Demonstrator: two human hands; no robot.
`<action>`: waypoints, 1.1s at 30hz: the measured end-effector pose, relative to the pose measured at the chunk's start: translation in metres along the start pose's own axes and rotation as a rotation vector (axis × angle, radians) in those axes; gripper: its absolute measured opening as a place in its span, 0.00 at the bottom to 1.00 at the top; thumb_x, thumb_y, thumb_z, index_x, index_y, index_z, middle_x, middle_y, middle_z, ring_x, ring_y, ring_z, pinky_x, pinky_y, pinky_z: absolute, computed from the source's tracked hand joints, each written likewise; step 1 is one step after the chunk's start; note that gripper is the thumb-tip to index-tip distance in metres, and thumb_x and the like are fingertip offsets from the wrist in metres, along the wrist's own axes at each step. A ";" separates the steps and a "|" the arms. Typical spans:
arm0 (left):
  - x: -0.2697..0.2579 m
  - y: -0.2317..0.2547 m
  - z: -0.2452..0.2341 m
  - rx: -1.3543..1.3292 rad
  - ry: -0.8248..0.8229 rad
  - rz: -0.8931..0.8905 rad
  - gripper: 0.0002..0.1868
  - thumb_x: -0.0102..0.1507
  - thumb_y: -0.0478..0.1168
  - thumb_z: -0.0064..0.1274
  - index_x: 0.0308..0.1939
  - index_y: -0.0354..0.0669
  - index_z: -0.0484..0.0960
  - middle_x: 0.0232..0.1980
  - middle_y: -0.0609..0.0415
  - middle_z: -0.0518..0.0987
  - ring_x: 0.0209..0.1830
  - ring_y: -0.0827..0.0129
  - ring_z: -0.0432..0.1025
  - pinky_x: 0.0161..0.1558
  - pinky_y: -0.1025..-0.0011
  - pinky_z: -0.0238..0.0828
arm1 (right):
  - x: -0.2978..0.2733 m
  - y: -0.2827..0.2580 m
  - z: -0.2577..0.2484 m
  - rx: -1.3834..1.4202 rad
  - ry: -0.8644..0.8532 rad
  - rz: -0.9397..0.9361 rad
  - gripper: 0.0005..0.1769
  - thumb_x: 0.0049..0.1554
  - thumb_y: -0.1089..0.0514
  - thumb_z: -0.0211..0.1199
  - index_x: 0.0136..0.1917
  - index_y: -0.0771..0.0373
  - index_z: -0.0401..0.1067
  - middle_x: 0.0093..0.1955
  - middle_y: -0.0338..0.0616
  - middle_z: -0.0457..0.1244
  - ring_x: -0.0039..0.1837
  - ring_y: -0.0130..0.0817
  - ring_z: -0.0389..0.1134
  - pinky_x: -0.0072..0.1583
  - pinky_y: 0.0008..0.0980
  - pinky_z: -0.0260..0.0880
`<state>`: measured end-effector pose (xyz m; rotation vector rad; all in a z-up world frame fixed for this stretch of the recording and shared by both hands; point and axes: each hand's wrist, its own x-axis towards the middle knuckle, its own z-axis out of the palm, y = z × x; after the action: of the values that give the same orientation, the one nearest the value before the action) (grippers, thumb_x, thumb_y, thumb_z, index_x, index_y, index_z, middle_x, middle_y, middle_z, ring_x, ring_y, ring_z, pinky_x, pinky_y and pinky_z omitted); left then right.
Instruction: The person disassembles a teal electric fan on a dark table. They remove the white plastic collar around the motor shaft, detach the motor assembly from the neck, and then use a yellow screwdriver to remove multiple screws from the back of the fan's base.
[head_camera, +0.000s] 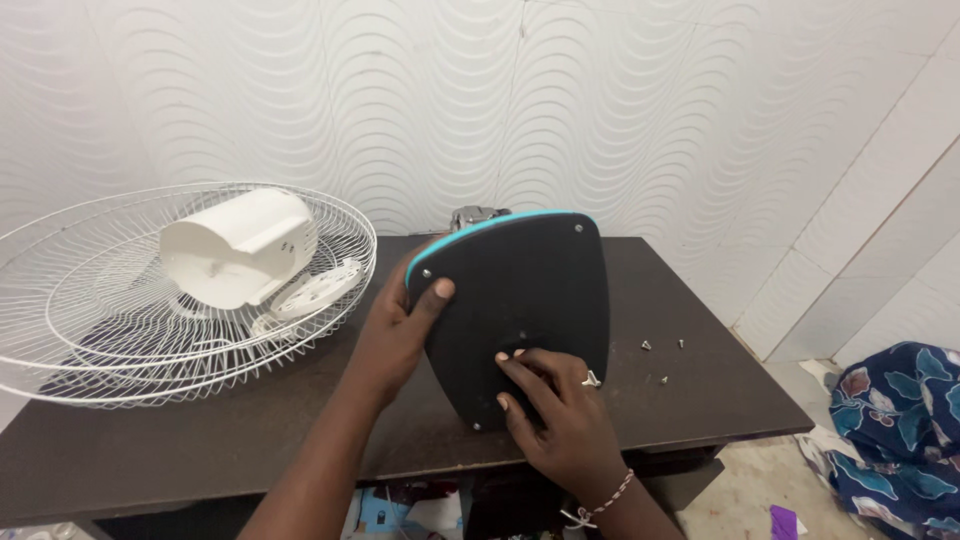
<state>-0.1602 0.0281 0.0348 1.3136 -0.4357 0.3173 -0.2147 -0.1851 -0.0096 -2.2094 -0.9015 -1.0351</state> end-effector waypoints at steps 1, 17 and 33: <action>0.000 0.000 -0.003 0.017 0.019 -0.038 0.33 0.64 0.52 0.56 0.71 0.44 0.71 0.65 0.51 0.78 0.66 0.69 0.70 0.65 0.68 0.67 | -0.001 0.000 0.001 0.004 -0.007 -0.003 0.22 0.55 0.58 0.70 0.63 0.61 0.76 0.59 0.44 0.63 0.59 0.39 0.65 0.54 0.34 0.72; 0.032 0.004 -0.038 0.149 0.064 -0.147 0.31 0.62 0.55 0.57 0.65 0.44 0.74 0.52 0.51 0.84 0.50 0.70 0.78 0.51 0.70 0.76 | -0.023 0.057 0.031 0.122 0.375 0.512 0.09 0.63 0.64 0.57 0.57 0.64 0.67 0.55 0.51 0.59 0.57 0.44 0.64 0.61 0.41 0.65; 0.045 -0.008 -0.048 0.302 0.187 -0.005 0.29 0.62 0.58 0.58 0.58 0.41 0.76 0.46 0.51 0.83 0.44 0.70 0.79 0.45 0.71 0.78 | -0.002 0.073 0.055 -0.455 -0.404 0.552 0.32 0.55 0.65 0.58 0.73 0.54 0.63 0.81 0.44 0.47 0.84 0.52 0.37 0.77 0.58 0.43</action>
<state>-0.1107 0.0721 0.0404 1.5622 -0.2318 0.5118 -0.1363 -0.1936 -0.0551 -2.8789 -0.1600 -0.5704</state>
